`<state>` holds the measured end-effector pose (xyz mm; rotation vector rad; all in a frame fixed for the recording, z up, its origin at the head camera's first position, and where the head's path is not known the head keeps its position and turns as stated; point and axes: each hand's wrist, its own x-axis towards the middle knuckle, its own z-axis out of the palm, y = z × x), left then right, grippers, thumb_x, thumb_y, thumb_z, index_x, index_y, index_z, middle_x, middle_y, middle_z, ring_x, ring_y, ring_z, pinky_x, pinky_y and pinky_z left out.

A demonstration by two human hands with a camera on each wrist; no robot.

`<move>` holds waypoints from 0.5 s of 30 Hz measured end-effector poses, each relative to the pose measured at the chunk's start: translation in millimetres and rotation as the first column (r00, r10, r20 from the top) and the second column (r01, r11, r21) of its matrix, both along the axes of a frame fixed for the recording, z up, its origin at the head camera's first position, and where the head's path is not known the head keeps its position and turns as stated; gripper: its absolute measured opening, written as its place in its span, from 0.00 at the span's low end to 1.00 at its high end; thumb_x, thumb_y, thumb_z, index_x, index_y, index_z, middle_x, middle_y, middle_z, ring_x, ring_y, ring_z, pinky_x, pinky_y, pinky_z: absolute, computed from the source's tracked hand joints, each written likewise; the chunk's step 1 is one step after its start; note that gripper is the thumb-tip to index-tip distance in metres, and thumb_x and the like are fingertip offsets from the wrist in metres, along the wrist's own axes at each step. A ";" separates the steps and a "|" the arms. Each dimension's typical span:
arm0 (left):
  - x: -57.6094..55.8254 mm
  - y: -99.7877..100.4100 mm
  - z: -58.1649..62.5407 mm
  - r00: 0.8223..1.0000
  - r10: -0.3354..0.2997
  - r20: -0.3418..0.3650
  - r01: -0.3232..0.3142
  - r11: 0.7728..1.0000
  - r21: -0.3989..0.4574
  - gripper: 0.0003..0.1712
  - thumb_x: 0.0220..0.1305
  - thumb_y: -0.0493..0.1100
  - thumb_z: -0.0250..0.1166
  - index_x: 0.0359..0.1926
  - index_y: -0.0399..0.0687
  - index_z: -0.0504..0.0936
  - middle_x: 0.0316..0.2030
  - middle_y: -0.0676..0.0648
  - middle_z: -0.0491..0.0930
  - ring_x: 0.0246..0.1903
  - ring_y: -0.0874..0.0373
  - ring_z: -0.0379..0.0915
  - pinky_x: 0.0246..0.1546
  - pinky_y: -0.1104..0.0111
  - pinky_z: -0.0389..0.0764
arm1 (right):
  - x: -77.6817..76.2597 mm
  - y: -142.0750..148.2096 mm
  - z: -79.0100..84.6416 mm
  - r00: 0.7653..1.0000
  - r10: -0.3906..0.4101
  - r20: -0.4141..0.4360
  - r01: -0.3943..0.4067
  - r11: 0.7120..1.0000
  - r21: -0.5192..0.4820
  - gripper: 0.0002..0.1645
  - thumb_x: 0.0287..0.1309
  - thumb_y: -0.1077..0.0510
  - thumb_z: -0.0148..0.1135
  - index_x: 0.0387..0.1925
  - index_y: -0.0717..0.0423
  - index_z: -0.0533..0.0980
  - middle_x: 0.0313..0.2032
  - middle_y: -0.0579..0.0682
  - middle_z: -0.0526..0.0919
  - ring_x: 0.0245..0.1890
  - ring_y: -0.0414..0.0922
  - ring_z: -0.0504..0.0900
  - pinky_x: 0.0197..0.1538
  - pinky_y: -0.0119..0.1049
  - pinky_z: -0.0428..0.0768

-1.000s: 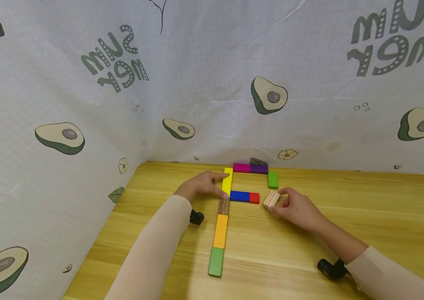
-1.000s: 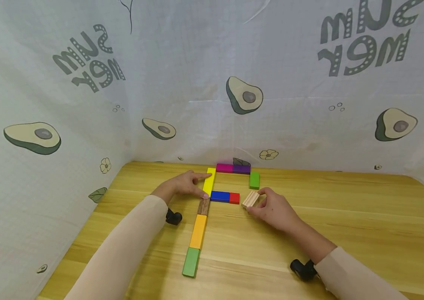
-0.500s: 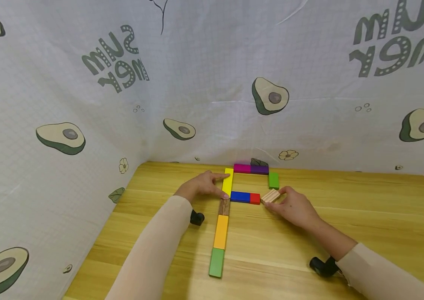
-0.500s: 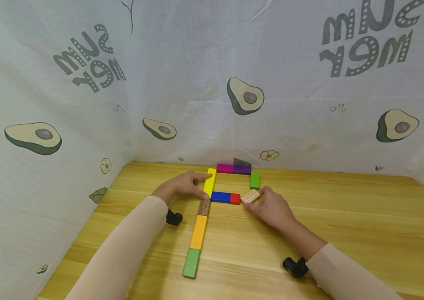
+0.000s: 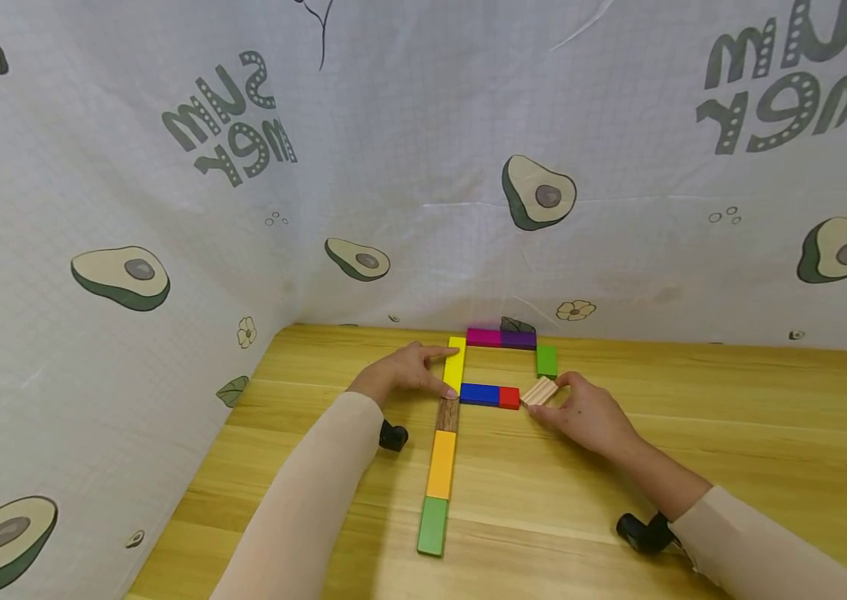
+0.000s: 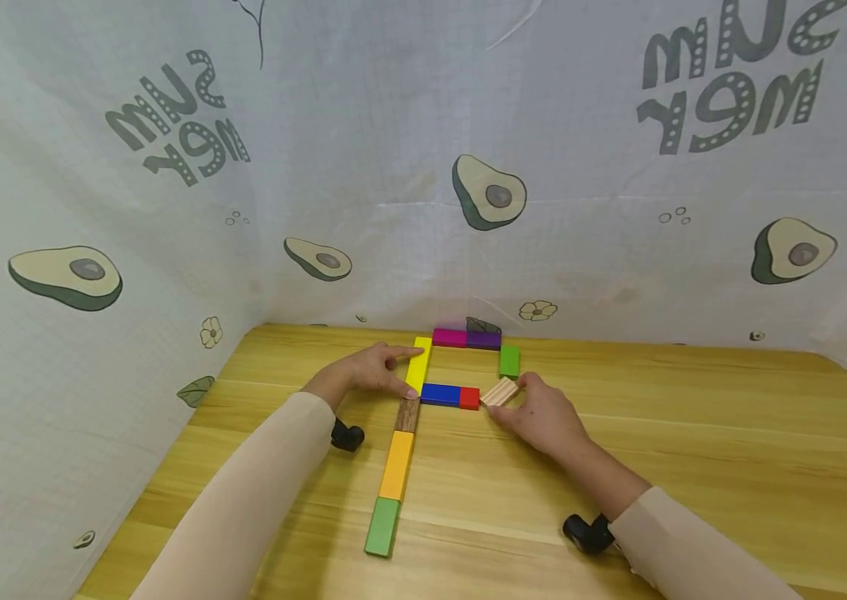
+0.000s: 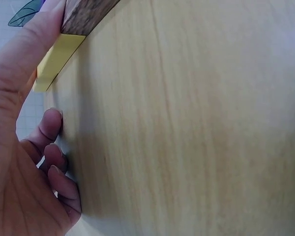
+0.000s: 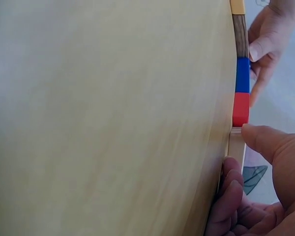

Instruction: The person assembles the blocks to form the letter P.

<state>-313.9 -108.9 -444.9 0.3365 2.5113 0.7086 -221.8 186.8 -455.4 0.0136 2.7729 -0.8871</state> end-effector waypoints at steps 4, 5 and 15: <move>-0.2 -0.8 0.5 1.000 -0.014 0.000 0.014 1.000 -0.006 0.51 0.53 0.64 0.77 0.76 0.79 0.63 0.76 0.41 0.58 0.71 0.43 0.58 0.74 0.42 0.61 | -0.7 0.3 -0.7 1.000 0.006 -0.005 -0.006 1.000 -0.003 0.48 0.60 0.36 0.69 0.64 0.69 0.65 0.39 0.60 0.84 0.31 0.46 0.79 0.31 0.35 0.77; -0.2 -0.9 0.7 1.000 -0.017 -0.001 0.017 1.000 -0.007 0.51 0.53 0.64 0.77 0.76 0.79 0.63 0.77 0.41 0.57 0.72 0.43 0.57 0.74 0.42 0.61 | -0.7 0.3 -0.5 1.000 0.008 -0.005 -0.008 1.000 -0.006 0.48 0.60 0.36 0.69 0.64 0.69 0.65 0.38 0.60 0.84 0.31 0.46 0.79 0.30 0.35 0.77; -0.3 -1.4 2.7 1.000 -0.020 0.011 0.020 1.000 0.003 0.51 0.53 0.65 0.76 0.76 0.79 0.63 0.75 0.40 0.58 0.71 0.42 0.59 0.74 0.41 0.61 | -0.7 1.3 0.5 1.000 0.015 -0.019 -0.015 1.000 -0.010 0.50 0.60 0.35 0.69 0.67 0.68 0.64 0.39 0.60 0.86 0.32 0.46 0.81 0.32 0.35 0.77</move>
